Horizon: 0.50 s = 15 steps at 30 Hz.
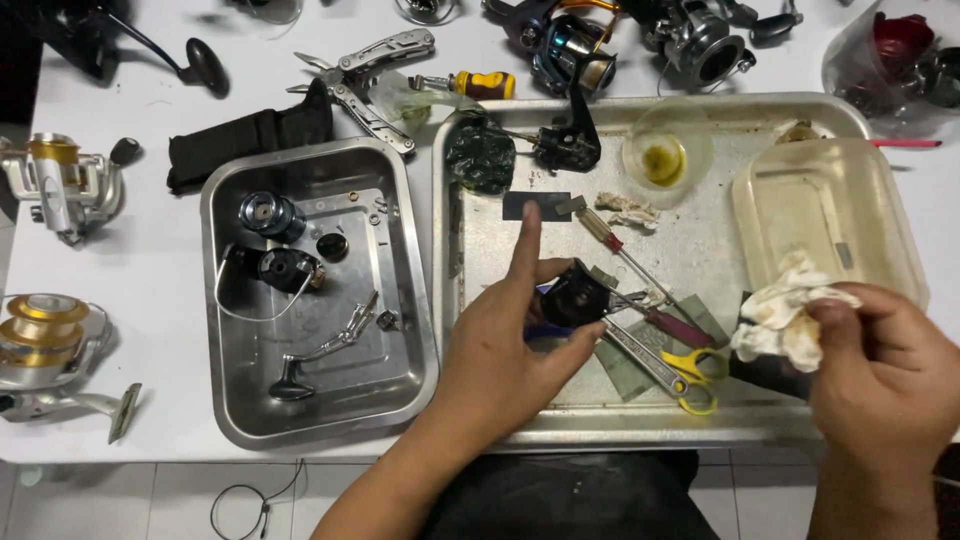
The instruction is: The person disassembles and cleans fishing reel components on a workbench. They remove parts from a clear container, wipe them with a cloth, and place them into a metal tray. The person also handles a small black component and uses a screwdriver to manipulate parts within the container.
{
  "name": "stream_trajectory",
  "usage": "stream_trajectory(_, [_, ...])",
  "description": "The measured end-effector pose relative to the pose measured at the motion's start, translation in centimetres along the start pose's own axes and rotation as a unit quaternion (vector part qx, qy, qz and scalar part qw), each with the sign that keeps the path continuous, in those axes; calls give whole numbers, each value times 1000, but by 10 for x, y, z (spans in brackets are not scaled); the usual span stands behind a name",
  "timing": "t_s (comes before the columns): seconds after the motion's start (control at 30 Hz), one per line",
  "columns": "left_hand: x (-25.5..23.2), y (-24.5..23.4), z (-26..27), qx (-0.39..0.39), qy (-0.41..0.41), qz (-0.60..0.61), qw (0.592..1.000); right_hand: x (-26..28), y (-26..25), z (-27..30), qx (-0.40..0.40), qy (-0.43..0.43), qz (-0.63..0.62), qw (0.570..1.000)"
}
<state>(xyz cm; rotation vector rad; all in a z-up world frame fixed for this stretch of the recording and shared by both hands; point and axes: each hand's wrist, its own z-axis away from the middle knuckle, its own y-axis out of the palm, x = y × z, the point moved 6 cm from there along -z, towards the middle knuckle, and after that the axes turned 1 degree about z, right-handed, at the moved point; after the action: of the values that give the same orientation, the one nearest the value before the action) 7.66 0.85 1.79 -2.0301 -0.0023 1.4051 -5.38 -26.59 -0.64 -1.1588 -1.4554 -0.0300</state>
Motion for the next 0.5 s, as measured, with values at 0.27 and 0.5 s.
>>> stream_trajectory(0.27, [0,6,-2,-22,26,-20,999,32,29,0,231,-120,198,945])
stream_trajectory(0.5, [-7,24,-2,-29,98,-52,993,101,38,-2,141,-216,17,966])
